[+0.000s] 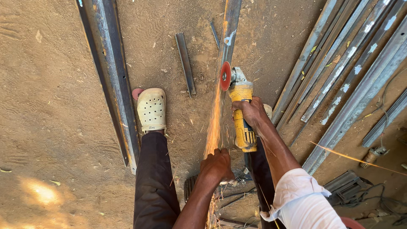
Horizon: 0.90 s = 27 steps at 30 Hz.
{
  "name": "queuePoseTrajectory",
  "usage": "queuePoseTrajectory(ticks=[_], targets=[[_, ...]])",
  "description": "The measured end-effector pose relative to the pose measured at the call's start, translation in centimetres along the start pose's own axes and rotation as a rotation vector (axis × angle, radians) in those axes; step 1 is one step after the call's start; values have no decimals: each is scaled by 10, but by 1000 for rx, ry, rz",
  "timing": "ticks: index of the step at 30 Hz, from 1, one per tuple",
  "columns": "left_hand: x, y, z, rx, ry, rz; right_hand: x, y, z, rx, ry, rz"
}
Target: The person uses an angle grinder to smooth or cut metal bars on a dirt floor. They hold the metal bars by hand while applying the rotating grinding disc, creating sparks throughout the process.
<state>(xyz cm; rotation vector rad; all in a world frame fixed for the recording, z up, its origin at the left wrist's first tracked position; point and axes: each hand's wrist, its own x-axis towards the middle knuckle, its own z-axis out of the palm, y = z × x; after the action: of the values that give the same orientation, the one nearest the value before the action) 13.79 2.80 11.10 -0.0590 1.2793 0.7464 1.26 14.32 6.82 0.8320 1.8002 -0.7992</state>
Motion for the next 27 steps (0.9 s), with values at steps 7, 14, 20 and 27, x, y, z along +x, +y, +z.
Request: queuePoseTrajectory(ticks=[7, 14, 20, 27], targets=[[-3, 0, -2, 5, 1, -15, 5, 4, 1, 19, 1, 1], [-4, 1, -1, -4, -1, -19, 5, 4, -1, 8, -1, -12], [-3, -1, 0, -12, 10, -11, 7, 1, 1, 36, 2, 1], [-6, 0, 1, -22, 13, -17, 5, -1, 0, -20, 23, 0]])
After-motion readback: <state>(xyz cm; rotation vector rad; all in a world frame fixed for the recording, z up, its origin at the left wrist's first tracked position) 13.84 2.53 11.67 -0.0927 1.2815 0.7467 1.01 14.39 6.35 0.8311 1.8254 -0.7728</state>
